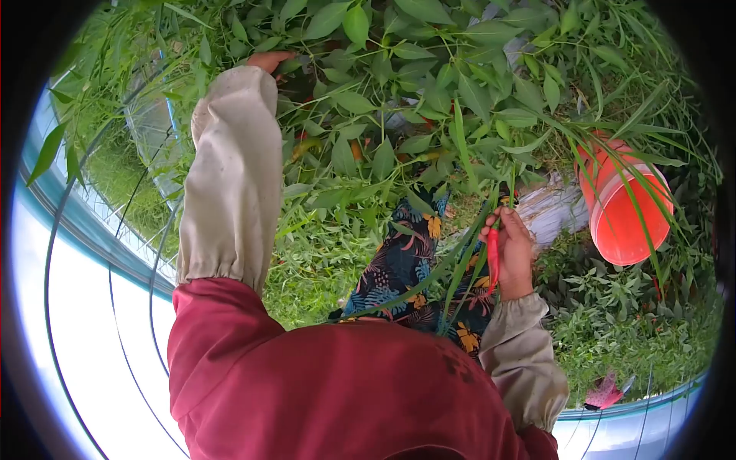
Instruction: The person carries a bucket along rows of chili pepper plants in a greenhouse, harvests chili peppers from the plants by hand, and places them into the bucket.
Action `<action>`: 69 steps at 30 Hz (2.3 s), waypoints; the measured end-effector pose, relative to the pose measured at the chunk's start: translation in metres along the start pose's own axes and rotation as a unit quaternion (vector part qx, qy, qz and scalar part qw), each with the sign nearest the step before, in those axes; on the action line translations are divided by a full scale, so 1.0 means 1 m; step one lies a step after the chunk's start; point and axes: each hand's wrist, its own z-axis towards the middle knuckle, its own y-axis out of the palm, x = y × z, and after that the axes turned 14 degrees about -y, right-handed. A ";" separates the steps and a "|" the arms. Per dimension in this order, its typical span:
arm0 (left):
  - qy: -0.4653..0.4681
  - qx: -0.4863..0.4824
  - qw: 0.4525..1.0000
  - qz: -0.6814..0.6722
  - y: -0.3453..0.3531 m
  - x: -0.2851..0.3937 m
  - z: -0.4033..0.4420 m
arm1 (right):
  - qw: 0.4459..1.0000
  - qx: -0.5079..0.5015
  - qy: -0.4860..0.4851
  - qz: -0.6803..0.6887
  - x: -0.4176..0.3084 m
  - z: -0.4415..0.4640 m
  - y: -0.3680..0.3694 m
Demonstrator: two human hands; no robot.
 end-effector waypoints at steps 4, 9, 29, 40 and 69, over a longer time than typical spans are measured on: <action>0.248 0.147 0.924 0.253 -0.013 -0.007 0.034 | 1.000 -0.009 -0.010 0.026 -0.007 -0.009 0.002; -0.001 0.040 0.998 0.047 -0.095 -0.046 -0.022 | 1.000 -0.019 -0.014 -0.004 -0.019 -0.017 0.000; 0.385 -0.382 0.836 -0.084 0.328 -0.024 -0.331 | 0.842 -0.026 -0.423 -0.334 -0.101 -0.059 -0.050; 0.250 0.168 0.728 0.615 0.350 0.027 -0.108 | 0.384 0.225 -0.487 -0.752 -0.176 0.020 -0.225; 0.561 0.035 0.587 0.583 0.197 -0.106 -0.161 | 0.753 -0.122 -0.206 -0.613 0.076 0.131 0.074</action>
